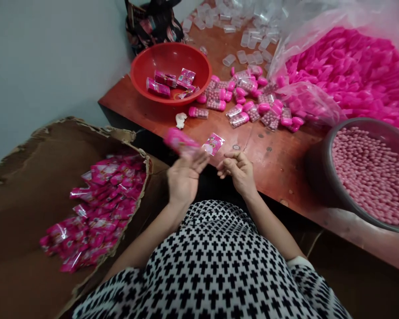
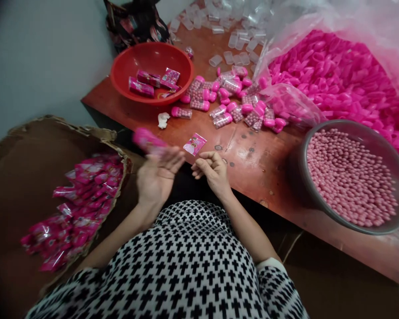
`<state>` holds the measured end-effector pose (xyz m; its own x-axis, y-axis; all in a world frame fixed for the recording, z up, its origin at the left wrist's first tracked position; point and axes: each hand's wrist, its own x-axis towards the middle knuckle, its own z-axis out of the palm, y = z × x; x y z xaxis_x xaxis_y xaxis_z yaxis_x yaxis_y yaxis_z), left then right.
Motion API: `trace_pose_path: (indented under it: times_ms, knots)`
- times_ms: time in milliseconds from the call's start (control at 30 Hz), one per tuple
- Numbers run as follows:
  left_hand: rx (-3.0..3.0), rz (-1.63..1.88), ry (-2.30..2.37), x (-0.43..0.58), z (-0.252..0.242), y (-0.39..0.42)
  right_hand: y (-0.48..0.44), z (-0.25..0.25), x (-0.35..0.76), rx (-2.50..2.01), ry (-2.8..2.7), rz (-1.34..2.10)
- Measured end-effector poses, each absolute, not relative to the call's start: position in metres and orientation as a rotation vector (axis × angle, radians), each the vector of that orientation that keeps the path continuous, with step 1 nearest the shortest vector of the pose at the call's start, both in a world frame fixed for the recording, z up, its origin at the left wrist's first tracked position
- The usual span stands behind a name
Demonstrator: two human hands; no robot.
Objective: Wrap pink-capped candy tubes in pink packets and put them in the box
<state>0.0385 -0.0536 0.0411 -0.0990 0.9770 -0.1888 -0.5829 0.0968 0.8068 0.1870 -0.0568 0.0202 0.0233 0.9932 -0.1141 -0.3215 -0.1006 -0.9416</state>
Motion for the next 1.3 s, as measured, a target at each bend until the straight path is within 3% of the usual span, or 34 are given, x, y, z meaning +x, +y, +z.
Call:
trace_pose_path:
  times_ms: [133,367,1100,1300]
  knots:
    - [0.812,1.635,1.16,0.005,0.028,-0.041,-0.056,0.017,0.199,-1.177,-0.905,1.295]
    - [1.766,1.093,1.475,0.037,-0.024,0.013,-0.058,0.013,0.205,-1.346,-1.007,1.282]
    - [1.811,1.17,1.533,0.051,-0.036,0.021,-0.043,0.011,0.204,-1.311,-1.095,1.214]
    - [1.669,1.303,1.38,0.057,-0.016,0.002,-0.019,0.004,0.191,-1.212,-0.817,1.188]
